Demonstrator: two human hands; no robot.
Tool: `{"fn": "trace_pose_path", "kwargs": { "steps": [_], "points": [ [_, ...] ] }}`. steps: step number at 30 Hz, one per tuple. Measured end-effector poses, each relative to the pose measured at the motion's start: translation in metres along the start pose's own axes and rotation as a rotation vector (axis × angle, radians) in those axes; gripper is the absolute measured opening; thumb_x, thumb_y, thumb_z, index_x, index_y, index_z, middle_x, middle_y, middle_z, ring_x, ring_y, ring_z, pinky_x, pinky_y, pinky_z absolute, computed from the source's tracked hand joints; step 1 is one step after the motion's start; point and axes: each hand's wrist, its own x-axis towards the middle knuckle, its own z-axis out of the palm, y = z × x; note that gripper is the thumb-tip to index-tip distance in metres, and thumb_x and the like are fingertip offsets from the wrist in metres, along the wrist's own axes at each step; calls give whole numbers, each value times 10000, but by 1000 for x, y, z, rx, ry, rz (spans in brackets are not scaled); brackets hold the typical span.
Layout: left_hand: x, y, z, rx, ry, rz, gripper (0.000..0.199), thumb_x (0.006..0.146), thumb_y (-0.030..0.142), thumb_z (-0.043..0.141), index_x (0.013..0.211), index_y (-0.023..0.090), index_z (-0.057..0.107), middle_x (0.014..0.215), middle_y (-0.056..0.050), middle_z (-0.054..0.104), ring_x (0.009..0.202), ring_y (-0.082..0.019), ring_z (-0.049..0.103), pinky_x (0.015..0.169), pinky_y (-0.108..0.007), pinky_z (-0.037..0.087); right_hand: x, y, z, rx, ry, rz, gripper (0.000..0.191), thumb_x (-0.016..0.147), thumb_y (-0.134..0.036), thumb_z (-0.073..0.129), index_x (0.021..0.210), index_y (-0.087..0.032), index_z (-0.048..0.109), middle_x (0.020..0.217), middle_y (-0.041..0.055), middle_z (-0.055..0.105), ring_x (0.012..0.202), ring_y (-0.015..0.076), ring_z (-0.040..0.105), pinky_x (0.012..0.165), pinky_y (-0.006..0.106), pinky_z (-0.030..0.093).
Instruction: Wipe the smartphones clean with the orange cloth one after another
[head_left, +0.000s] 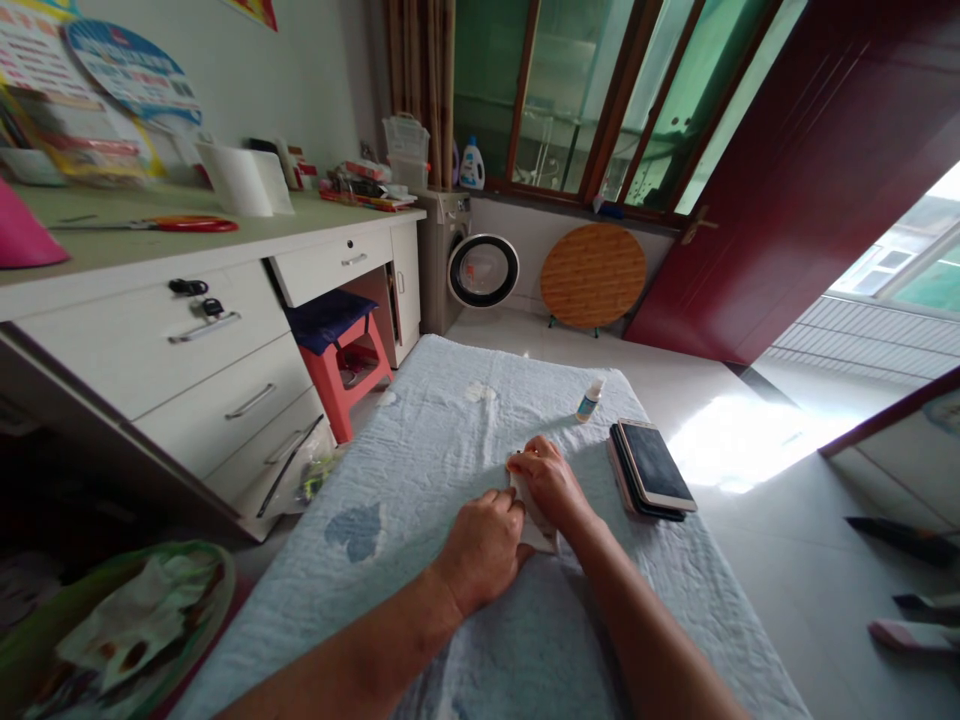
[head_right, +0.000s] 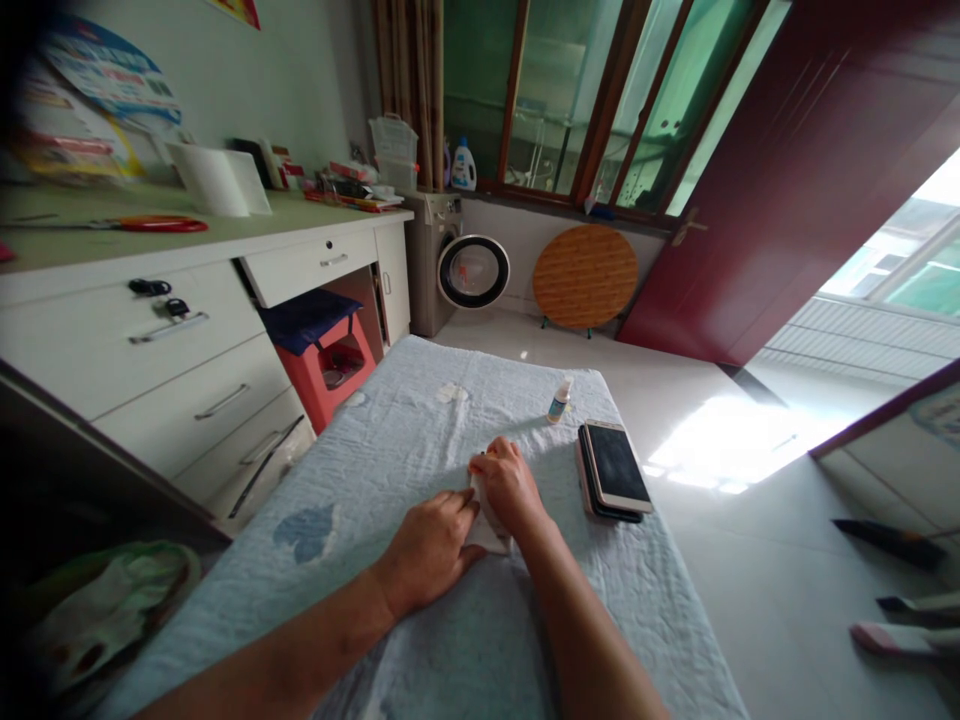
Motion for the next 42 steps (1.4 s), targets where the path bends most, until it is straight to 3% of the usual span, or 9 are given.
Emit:
{"fn": "trace_pose_path", "kwargs": {
  "steps": [6,11,17,19,22,28,33,37,42],
  "points": [
    [0,0,-2,-1,-9,-9,253,808,347,638,1002,188,604,1115,-105,629,1040,-275,574,925,-389,461,20,3,0,-72,-22,8,223,871,-153,539,846,-221,750,895,59,516,892,176,473,797,257,372],
    [0,1,-3,-14,-16,-16,307,808,368,653,1038,181,573,1080,-100,629,1036,-276,577,922,-379,457,18,-3,-3,-96,-81,-30,228,863,-128,524,799,-195,732,871,56,528,843,163,465,766,253,355],
    [1,-2,7,-66,146,-119,679,704,361,760,1232,185,373,1234,-120,508,1184,-301,495,982,-412,415,-2,-14,-8,-38,-146,-62,200,854,-131,539,761,-179,710,848,43,527,821,150,458,735,240,364],
    [2,-5,10,-80,183,-79,880,662,359,782,1338,214,236,1333,-136,441,1260,-324,427,1033,-459,362,-10,-16,-9,-8,-144,-53,210,861,-139,531,772,-191,714,830,38,527,806,148,461,720,238,368],
    [3,-12,11,-118,211,-54,1067,630,358,777,1415,237,65,1388,-143,409,1247,-318,446,1021,-453,369,-22,-21,-13,17,-176,-69,194,864,-174,550,800,-230,725,832,28,545,808,150,470,729,241,370],
    [11,-25,18,-178,192,22,1142,631,434,727,1458,190,-23,1357,-171,491,1211,-328,502,1038,-507,332,-41,-35,-27,78,-302,-137,192,841,-172,576,736,-231,726,814,21,554,787,147,471,722,252,361],
    [13,-28,18,-209,134,32,1154,624,493,726,1471,186,6,1377,-157,503,1278,-304,456,1092,-501,279,-50,-39,-40,210,-376,-115,247,850,-133,531,839,-250,749,830,23,553,825,145,507,740,238,382],
    [11,-27,13,-221,67,-9,1110,630,483,737,1470,189,73,1397,-154,485,1291,-297,442,1112,-520,241,-50,-30,-40,190,-315,-81,228,862,-160,548,852,-256,755,817,18,560,800,137,524,751,236,386],
    [12,-29,9,-210,12,-9,1061,606,414,757,1461,228,158,1415,-137,462,1298,-305,422,1115,-524,217,-46,-5,-29,114,-93,57,231,893,-210,525,869,-229,754,830,37,568,814,155,537,739,248,406]
  ]
}}
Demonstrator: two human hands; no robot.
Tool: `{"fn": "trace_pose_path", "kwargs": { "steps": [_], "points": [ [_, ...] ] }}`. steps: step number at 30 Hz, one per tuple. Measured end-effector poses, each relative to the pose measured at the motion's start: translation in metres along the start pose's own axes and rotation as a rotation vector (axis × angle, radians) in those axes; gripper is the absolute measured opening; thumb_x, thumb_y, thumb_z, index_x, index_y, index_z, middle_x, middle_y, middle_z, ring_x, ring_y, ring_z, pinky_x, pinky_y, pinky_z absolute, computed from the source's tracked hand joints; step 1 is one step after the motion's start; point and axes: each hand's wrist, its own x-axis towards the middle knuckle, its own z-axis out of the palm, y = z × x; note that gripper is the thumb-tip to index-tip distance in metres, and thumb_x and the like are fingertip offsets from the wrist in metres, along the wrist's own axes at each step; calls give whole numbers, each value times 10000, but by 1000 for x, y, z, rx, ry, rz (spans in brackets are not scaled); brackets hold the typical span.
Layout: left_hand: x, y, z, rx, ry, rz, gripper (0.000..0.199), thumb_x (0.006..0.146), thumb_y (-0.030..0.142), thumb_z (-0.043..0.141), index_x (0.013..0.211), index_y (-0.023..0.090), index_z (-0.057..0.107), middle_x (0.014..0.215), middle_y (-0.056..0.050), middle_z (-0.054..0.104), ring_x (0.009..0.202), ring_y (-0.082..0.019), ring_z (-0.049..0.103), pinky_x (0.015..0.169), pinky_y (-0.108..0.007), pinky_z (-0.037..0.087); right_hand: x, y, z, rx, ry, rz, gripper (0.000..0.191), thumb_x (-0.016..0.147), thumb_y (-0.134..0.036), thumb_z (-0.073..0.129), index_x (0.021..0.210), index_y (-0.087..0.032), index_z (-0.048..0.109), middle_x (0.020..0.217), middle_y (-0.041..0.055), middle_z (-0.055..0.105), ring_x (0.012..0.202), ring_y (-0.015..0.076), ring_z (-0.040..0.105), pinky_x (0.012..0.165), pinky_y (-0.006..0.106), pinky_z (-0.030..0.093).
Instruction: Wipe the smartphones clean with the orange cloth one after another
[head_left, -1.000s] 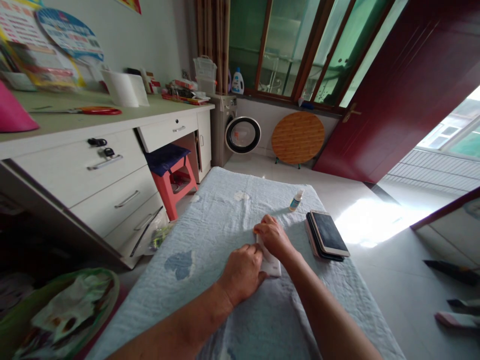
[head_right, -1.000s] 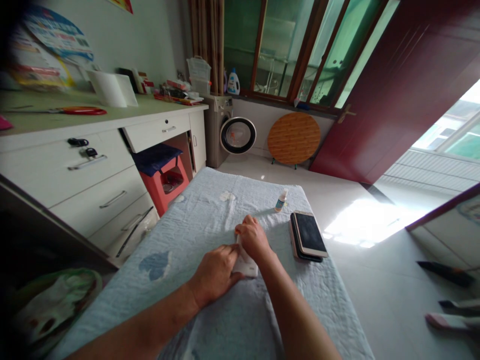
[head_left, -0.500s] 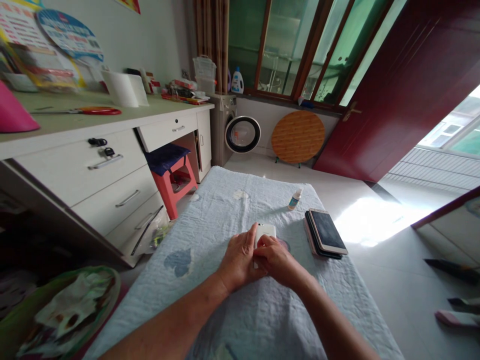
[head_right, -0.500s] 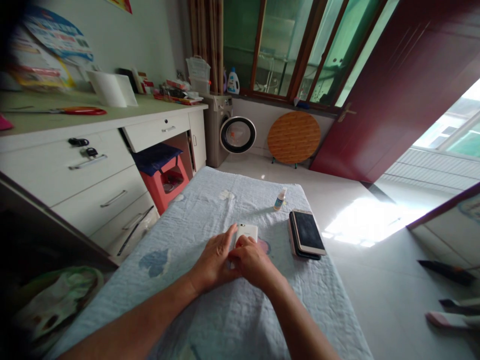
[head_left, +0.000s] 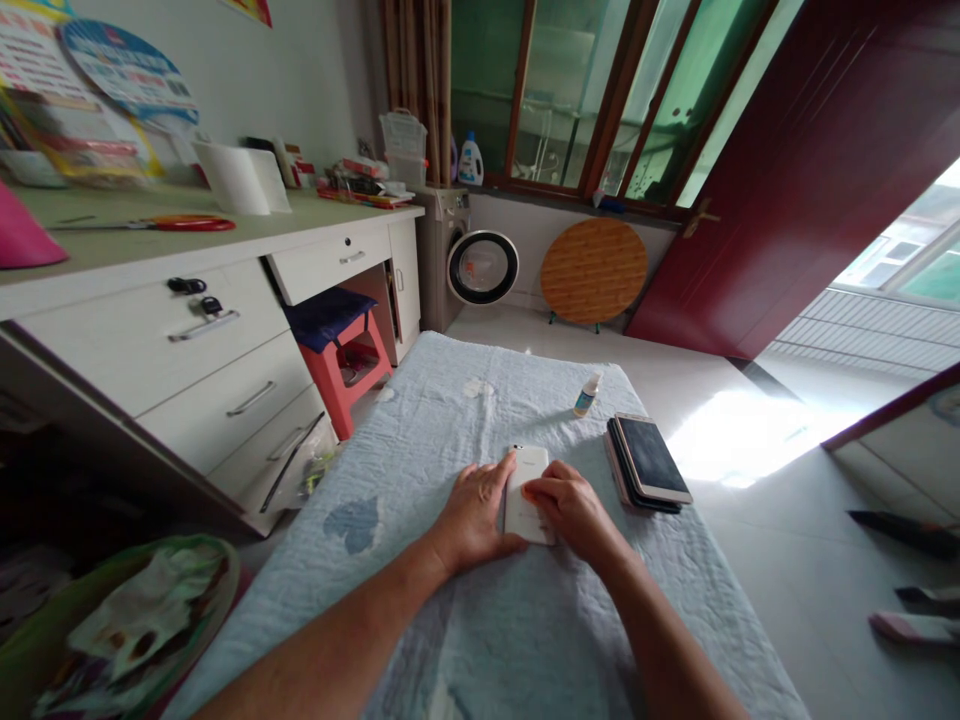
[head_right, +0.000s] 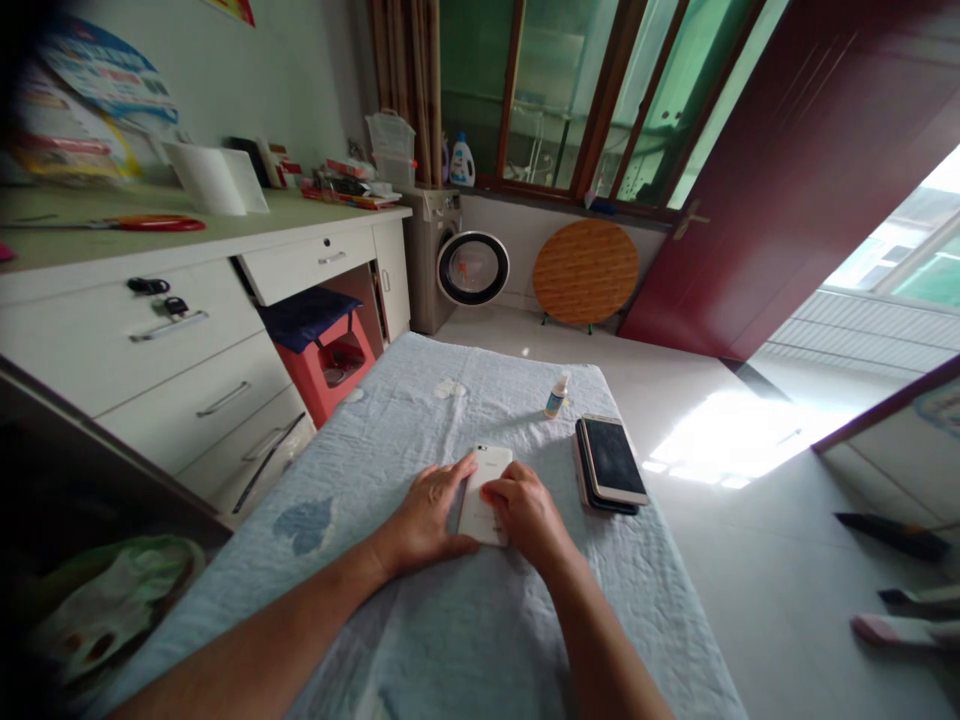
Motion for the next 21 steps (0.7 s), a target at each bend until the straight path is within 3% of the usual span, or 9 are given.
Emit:
{"fn": "trace_pose_path", "kwargs": {
  "steps": [3,6,14,21],
  "points": [
    [1,-2,0,6,7,11,1014,582,436,774,1434,228,262,1381,-127,493,1274,-312,441,1106,-498,244,3,11,3,-41,120,62,233,904,-227,508,899,-221,741,814,35,552,803,157,528,740,256,410],
    [3,-4,1,6,30,17,995,563,460,789,1410,222,326,1348,-115,522,1250,-310,461,1095,-473,271,4,14,5,-57,160,96,232,911,-225,496,901,-214,727,811,30,542,800,154,526,737,249,407],
    [4,-4,-1,-21,13,-1,994,546,473,806,1396,217,359,1431,-130,448,1304,-323,413,1115,-499,230,0,-8,3,-13,19,-15,220,907,-200,513,851,-209,726,821,26,556,813,139,535,729,223,396],
    [3,-5,-3,0,20,22,902,566,371,790,1364,200,408,1374,-114,516,1268,-305,458,1104,-465,279,-4,-22,5,48,-124,-135,217,899,-195,533,865,-228,744,824,22,564,780,120,536,753,225,387]
  ]
}}
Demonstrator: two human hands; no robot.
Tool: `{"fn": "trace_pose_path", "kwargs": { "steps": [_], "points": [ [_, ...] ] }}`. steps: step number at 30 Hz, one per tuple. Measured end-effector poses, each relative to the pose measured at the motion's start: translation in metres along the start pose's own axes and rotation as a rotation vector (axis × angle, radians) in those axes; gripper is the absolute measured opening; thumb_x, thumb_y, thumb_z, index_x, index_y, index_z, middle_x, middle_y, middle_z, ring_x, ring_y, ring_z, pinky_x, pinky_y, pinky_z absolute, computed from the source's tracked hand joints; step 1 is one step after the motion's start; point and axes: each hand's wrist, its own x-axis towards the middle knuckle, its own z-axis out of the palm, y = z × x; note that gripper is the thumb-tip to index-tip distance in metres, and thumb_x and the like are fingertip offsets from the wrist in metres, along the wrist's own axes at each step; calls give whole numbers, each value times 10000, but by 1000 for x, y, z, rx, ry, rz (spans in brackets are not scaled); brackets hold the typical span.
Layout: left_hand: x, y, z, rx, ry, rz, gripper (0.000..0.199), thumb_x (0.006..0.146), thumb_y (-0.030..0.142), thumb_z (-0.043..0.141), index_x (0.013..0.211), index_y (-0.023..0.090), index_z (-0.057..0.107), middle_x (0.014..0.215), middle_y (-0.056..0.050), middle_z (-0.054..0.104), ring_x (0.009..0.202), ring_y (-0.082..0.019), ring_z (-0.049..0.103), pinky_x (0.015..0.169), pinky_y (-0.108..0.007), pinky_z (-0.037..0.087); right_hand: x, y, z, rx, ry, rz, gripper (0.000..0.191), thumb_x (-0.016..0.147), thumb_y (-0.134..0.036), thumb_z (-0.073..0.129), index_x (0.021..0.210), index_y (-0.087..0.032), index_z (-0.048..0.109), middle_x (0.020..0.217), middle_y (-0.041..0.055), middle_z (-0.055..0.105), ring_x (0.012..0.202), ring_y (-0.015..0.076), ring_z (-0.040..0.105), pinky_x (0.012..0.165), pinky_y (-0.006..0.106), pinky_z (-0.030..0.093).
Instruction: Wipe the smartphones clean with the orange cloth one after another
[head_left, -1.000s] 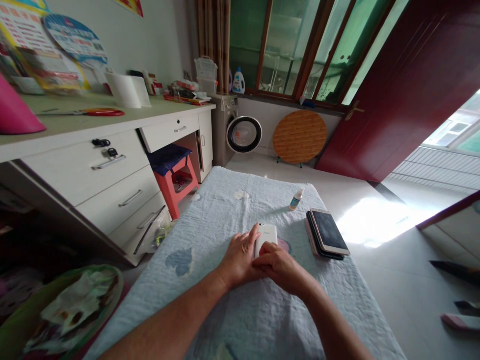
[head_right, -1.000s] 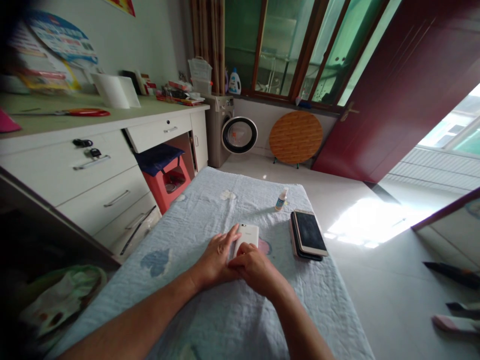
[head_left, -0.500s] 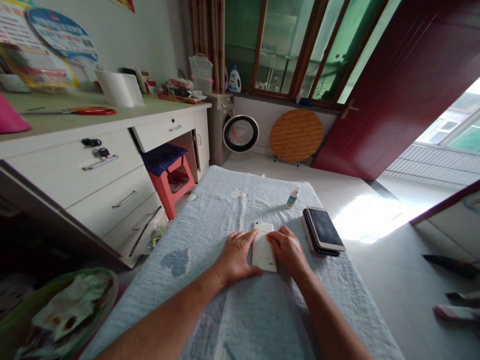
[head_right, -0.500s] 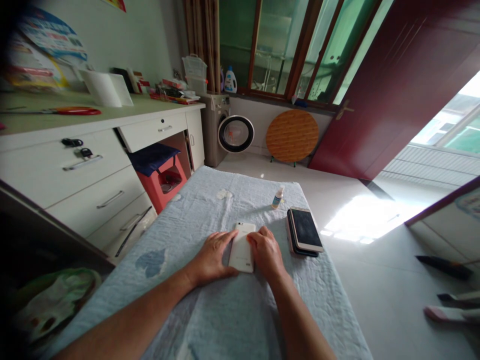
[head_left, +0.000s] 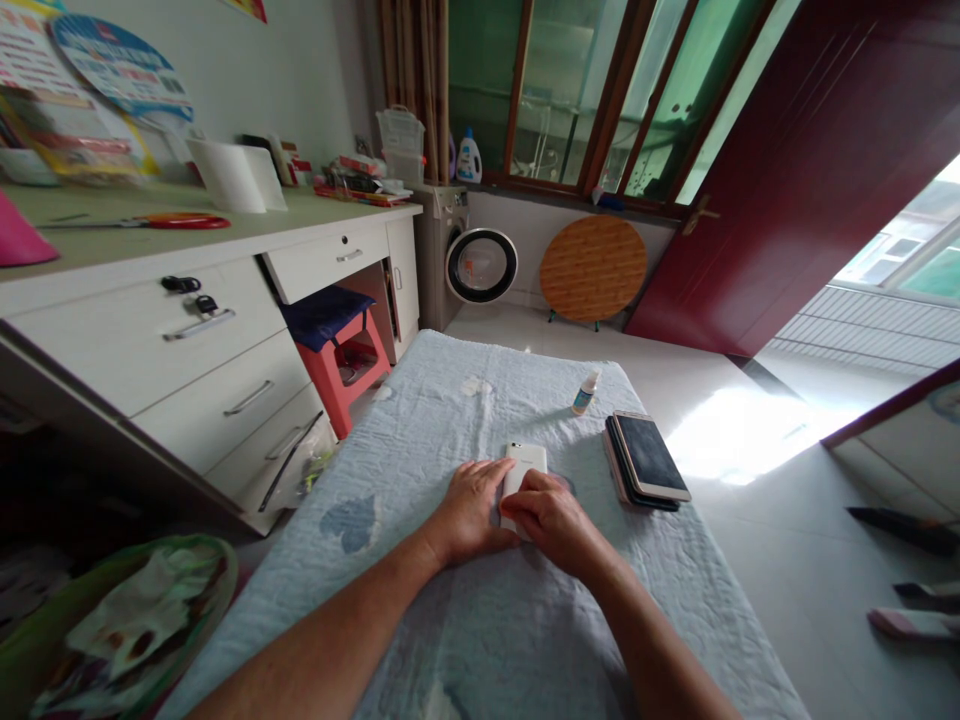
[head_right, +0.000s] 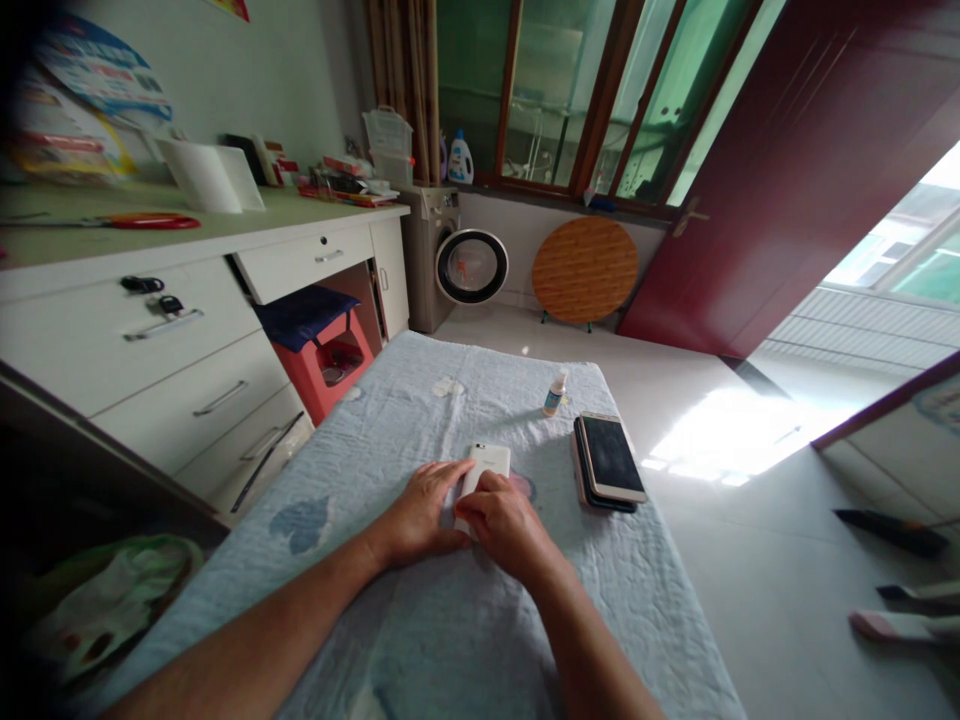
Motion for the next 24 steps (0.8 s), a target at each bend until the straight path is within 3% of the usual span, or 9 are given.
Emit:
{"fn": "trace_pose_path", "kwargs": {
  "steps": [5,10,13,20,24],
  "points": [
    [1,-4,2,3,3,39,786,600,447,770,1298,203,500,1404,-127,489,1278,-320,449,1105,-479,276,-6,2,-21,80,-179,-31,191,877,-203,563,808,-219,740,755,5,548,785,120,532,749,212,386],
    [2,-5,2,16,-16,36,791,558,459,800,1265,213,543,1424,-128,469,1288,-338,435,1105,-490,272,-11,12,-35,112,-202,20,191,803,-104,573,815,-203,736,814,14,602,816,127,559,740,206,390],
    [2,-4,-1,18,-23,36,800,560,466,798,1274,211,542,1430,-127,462,1294,-342,427,1104,-493,271,-10,18,-30,105,-112,80,198,789,-88,565,821,-195,729,845,19,605,784,120,568,727,206,400],
    [2,-1,-1,23,-22,24,807,566,442,790,1292,203,530,1436,-128,455,1303,-334,418,1112,-486,262,3,33,-6,-21,236,204,206,884,-185,513,865,-187,718,800,21,542,738,124,534,681,218,397],
    [3,-1,1,33,-18,21,823,560,445,796,1299,207,523,1430,-127,462,1296,-333,426,1109,-488,268,8,35,1,-31,286,218,208,897,-193,508,867,-189,714,812,20,525,761,125,526,707,220,399]
  ]
}}
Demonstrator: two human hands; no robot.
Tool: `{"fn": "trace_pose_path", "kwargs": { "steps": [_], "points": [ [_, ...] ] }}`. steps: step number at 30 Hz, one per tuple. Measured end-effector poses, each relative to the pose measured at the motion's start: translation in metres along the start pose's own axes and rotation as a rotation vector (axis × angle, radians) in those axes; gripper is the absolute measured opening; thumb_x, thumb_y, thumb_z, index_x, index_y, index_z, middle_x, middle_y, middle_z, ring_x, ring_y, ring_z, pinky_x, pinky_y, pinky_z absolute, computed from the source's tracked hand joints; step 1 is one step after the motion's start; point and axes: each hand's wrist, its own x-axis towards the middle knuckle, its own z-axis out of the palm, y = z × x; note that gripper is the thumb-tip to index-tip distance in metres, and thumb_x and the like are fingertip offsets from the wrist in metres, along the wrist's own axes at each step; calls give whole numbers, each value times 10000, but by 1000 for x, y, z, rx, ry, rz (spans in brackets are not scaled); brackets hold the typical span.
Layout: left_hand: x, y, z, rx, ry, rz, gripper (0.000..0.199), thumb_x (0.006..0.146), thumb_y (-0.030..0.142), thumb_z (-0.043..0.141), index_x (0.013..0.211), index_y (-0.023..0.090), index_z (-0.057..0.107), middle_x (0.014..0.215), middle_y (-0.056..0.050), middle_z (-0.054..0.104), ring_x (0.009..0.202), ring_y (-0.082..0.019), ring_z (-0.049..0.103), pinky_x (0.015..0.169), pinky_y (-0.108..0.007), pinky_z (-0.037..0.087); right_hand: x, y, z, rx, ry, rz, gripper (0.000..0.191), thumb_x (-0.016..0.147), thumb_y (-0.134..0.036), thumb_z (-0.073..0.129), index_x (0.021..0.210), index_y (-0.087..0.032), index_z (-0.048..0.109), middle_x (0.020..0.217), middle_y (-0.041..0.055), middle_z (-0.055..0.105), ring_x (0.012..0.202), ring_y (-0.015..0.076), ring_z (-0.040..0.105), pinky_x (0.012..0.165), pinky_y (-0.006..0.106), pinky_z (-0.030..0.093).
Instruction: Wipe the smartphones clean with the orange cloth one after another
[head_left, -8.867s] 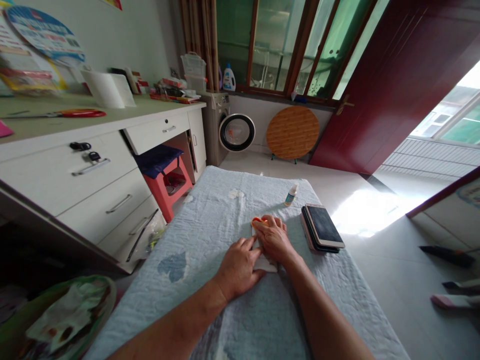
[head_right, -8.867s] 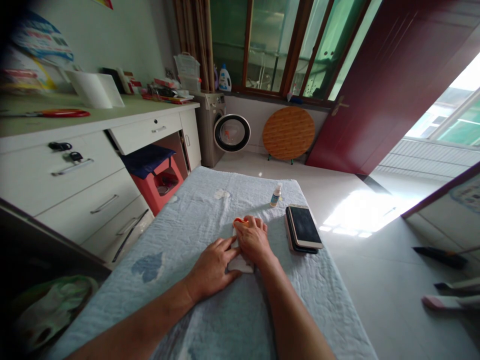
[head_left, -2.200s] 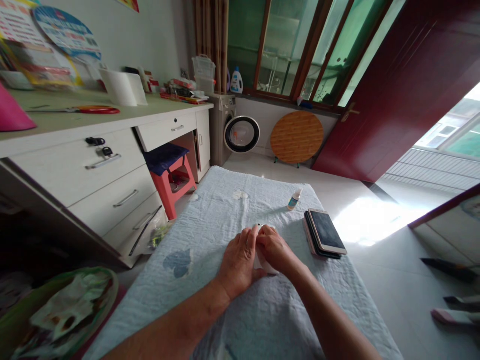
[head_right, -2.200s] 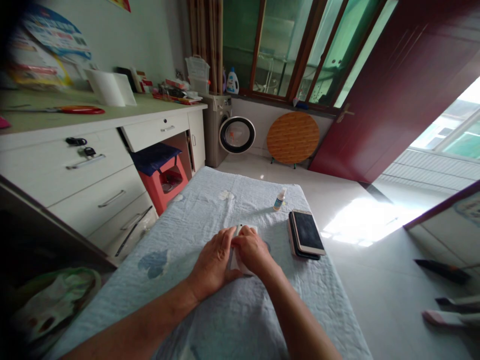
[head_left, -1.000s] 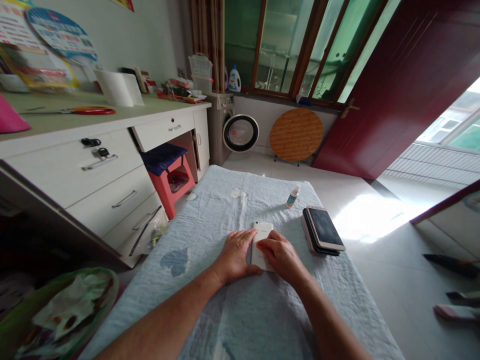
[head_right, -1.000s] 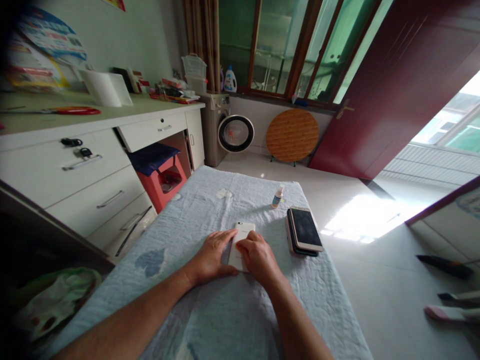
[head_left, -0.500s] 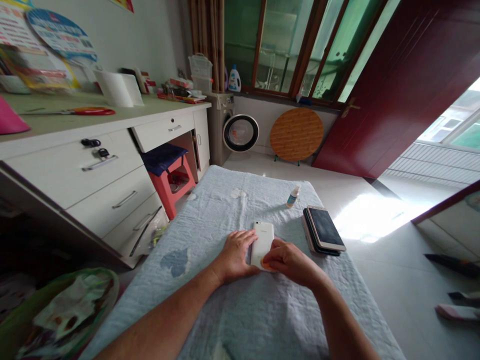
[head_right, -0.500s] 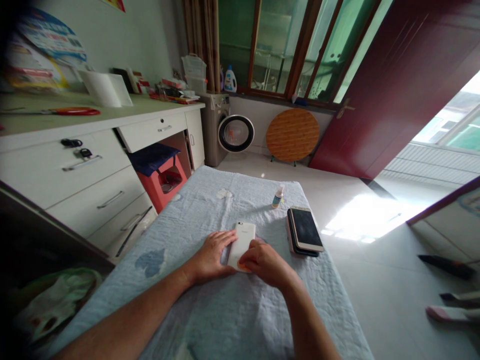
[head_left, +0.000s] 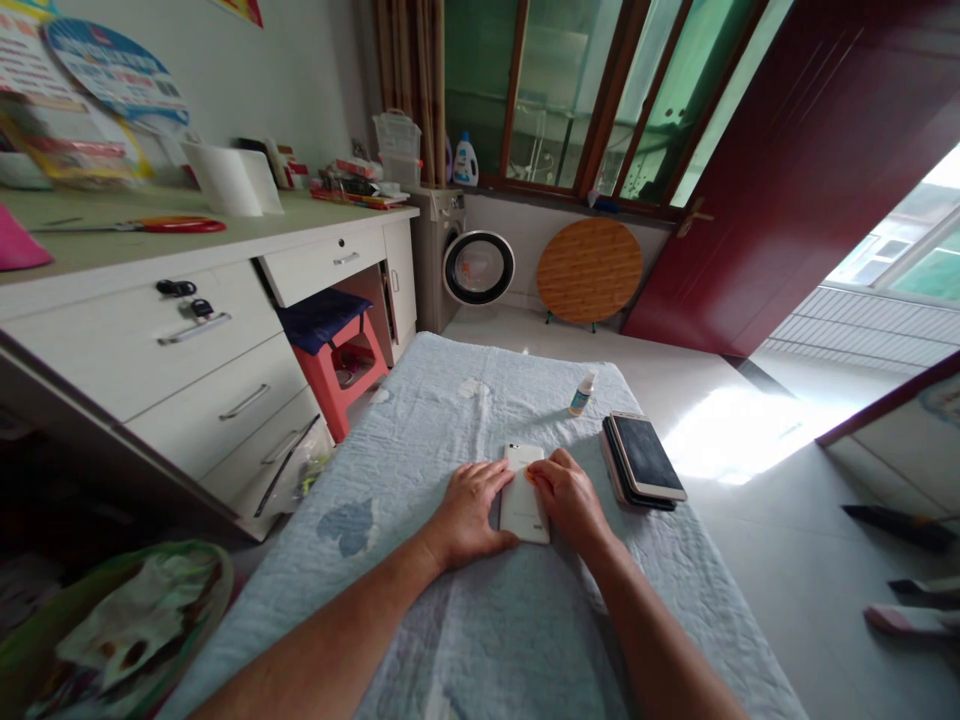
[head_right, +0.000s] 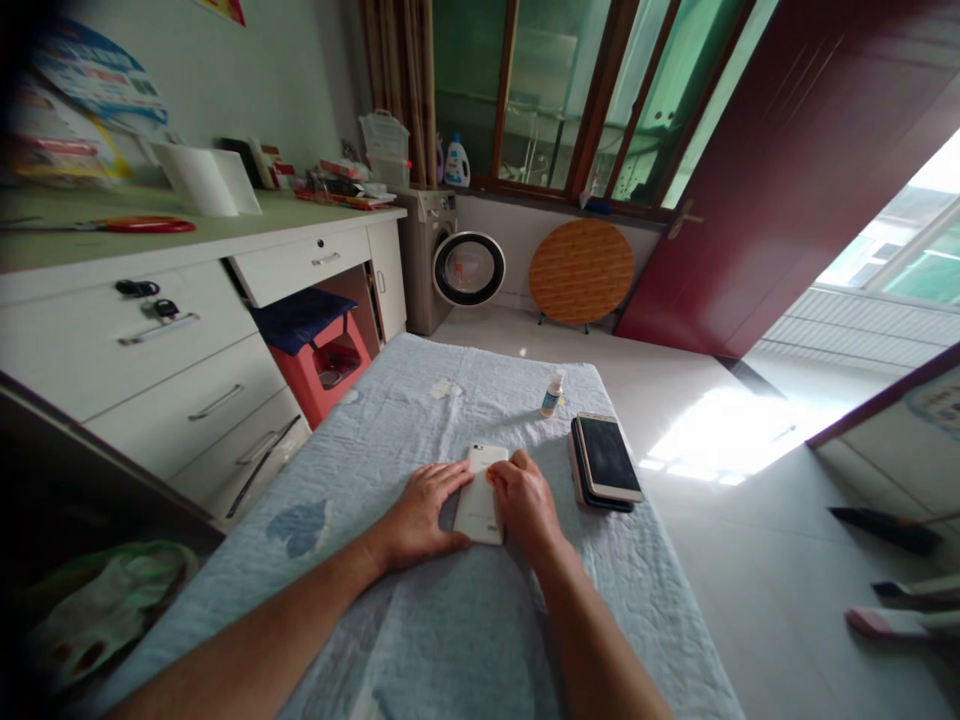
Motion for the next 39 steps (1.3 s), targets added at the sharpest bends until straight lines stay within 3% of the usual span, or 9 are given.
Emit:
{"fn": "trace_pose_path", "kwargs": {
  "steps": [6,12,17,29,33,39],
  "points": [
    [-1,-3,3,5,17,17,794,568,459,794,1276,202,542,1431,-133,460,1296,-335,427,1102,-488,276,-6,-13,-7,98,-203,-149,210,845,-114,516,812,-192,708,811,13,535,753,110,533,700,205,393],
    [-1,-3,4,4,15,12,823,566,479,801,1291,193,536,1427,-144,463,1298,-334,428,1107,-490,267,-10,-17,-17,130,-320,-134,197,724,-55,552,730,-183,701,778,5,565,719,101,546,694,202,387],
    [-1,-1,2,7,15,5,824,562,477,804,1290,200,535,1431,-139,460,1300,-329,426,1108,-491,265,-9,-13,-17,102,-268,-103,182,718,-55,552,706,-177,687,771,4,558,706,101,536,667,201,378],
    [-1,-2,3,10,33,12,804,565,439,786,1289,202,529,1427,-128,466,1292,-322,430,1104,-478,262,8,21,5,29,86,36,264,898,-241,473,914,-191,731,833,35,560,762,133,541,729,232,420],
    [-1,-2,3,3,25,15,812,570,462,785,1294,203,524,1435,-132,456,1296,-323,427,1103,-480,258,9,20,2,23,59,63,248,884,-219,479,895,-179,723,821,31,563,752,133,547,722,231,414],
    [-1,-1,3,5,20,7,796,578,474,784,1284,202,536,1438,-127,454,1300,-322,424,1109,-473,258,0,10,-19,43,-145,27,149,808,-160,535,822,-171,683,816,25,591,725,125,552,700,225,404]
  ]
}}
